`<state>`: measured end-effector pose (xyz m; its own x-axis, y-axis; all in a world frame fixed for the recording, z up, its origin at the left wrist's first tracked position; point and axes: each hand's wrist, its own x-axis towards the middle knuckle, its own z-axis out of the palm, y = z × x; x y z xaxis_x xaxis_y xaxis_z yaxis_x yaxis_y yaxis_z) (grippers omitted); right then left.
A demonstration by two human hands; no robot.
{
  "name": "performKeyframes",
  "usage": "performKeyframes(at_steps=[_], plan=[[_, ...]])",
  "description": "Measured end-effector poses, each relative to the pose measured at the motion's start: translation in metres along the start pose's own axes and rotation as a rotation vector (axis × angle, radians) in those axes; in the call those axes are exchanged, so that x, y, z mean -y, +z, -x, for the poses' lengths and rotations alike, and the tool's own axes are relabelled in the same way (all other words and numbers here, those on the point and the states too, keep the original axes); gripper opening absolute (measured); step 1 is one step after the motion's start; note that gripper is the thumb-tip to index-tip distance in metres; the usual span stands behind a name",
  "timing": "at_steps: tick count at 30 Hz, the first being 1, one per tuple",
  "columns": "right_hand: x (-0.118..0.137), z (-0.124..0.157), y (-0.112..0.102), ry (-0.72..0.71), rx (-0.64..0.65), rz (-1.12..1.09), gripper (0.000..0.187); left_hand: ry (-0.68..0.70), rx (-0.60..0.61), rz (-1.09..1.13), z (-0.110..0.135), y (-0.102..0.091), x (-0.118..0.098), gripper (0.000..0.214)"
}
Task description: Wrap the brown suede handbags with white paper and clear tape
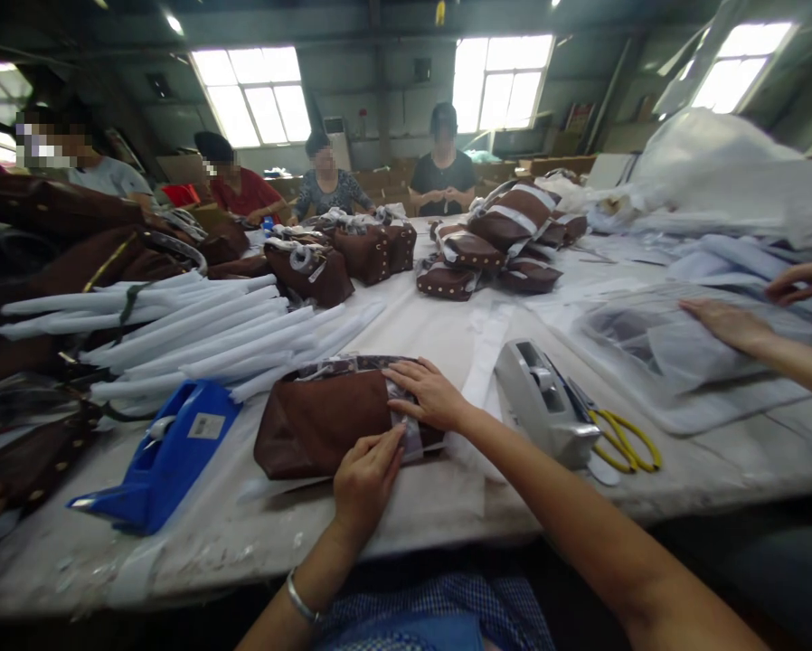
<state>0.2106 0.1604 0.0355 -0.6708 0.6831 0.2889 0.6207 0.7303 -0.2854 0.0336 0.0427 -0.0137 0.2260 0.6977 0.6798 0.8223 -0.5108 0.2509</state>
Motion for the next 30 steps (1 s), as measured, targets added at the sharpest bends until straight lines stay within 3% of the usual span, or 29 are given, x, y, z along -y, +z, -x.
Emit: performKeyframes(at_steps=[3, 6, 10, 12, 15, 17, 19, 22, 27, 30], plan=[[-0.008, -0.004, 0.000, -0.013, -0.007, 0.003, 0.057, 0.108, 0.093, 0.022, 0.008, -0.015, 0.005, 0.039], [-0.006, -0.001, -0.006, 0.002, -0.032, -0.008, 0.055, 0.194, 0.122, -0.079, 0.022, -0.047, 0.020, 0.042], [0.030, 0.029, -0.014, 0.113, -0.262, -0.172, 0.039, 0.072, 0.157, -0.388, 0.042, -0.095, 0.056, 0.047], [0.060, 0.050, -0.011, 0.203, -0.333, -0.359, 0.031, 0.082, 0.205, -0.434, 0.049, -0.108, 0.074, 0.052], [0.099, 0.077, 0.006, 0.490, -0.192, -0.796, 0.031, 0.133, 0.184, -0.384, 0.052, -0.109, 0.091, 0.055], [0.116, 0.085, 0.020, 0.737, -0.046, -1.168, 0.037, 0.113, 0.142, -0.360, 0.049, -0.102, 0.093, 0.055], [0.126, 0.085, 0.031, 0.904, -0.014, -1.513, 0.039, 0.085, 0.122, -0.343, 0.044, -0.095, 0.091, 0.055], [0.135, 0.075, 0.042, 0.966, -0.188, -1.839, 0.033, 0.058, 0.126, -0.305, 0.040, -0.091, 0.082, 0.055], [0.145, 0.047, 0.058, 1.046, -0.599, -2.018, 0.030, 0.068, 0.071, -0.229, 0.041, -0.091, 0.069, 0.047], [0.143, 0.029, 0.068, 1.028, -0.670, -2.068, 0.027, 0.028, -0.003, -0.198, 0.044, -0.090, 0.069, 0.042]])
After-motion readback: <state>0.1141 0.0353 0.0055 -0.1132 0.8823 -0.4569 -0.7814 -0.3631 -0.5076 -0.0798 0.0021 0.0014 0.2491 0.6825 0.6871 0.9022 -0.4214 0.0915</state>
